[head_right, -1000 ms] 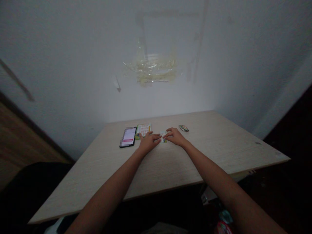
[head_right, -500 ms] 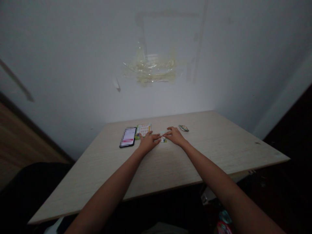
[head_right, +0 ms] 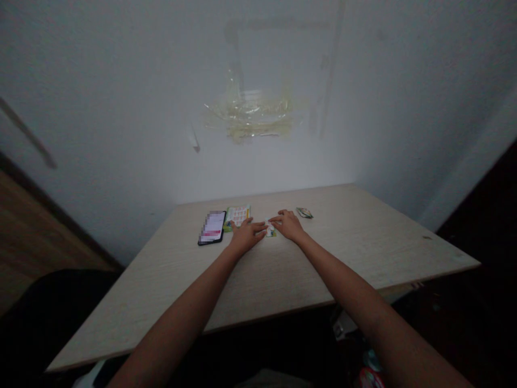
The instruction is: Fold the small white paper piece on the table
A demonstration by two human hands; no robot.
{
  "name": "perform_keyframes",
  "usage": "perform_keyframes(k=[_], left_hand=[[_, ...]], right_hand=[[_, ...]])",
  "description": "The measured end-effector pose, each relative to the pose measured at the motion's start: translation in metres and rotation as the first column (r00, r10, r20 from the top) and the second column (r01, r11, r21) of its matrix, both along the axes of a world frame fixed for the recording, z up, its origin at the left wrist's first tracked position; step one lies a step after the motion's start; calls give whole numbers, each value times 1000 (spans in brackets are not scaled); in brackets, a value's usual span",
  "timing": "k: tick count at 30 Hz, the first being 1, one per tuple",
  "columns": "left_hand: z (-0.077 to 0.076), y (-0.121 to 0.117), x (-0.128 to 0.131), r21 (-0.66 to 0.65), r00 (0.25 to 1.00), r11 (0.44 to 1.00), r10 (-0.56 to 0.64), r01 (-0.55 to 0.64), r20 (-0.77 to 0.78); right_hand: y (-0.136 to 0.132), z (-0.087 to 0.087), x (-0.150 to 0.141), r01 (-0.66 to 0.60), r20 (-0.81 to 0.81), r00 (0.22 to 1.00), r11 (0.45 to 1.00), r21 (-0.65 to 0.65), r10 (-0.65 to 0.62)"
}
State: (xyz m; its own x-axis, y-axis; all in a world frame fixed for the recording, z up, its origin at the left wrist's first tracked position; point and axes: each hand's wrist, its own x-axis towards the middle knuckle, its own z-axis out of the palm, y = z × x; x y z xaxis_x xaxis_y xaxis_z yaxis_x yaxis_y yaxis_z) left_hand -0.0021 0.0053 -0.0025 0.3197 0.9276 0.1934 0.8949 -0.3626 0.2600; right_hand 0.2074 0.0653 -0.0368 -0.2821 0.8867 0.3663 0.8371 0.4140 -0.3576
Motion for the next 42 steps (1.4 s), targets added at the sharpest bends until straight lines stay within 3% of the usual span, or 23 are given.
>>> perform_keyframes(k=[9,21,30,42], left_hand=[[0,0,0,-4,1000,1000,2,-2,-13],[-1,-2,0,26,1000,1000,1,-1,12],[0,-4,-1,33,1000,999,-11,11,-4],[-2,-3,0,42,999,999,-18,17,34]], right_hand=[[-11,10,-7,40,101,994,999,-17,-38],[-14,7,-7,32,107,994,999,5,-32],[-8,3,2,-73,-45,996,997,32,74],[-19,14,-5,-11,-1,1000,1000,26,11]])
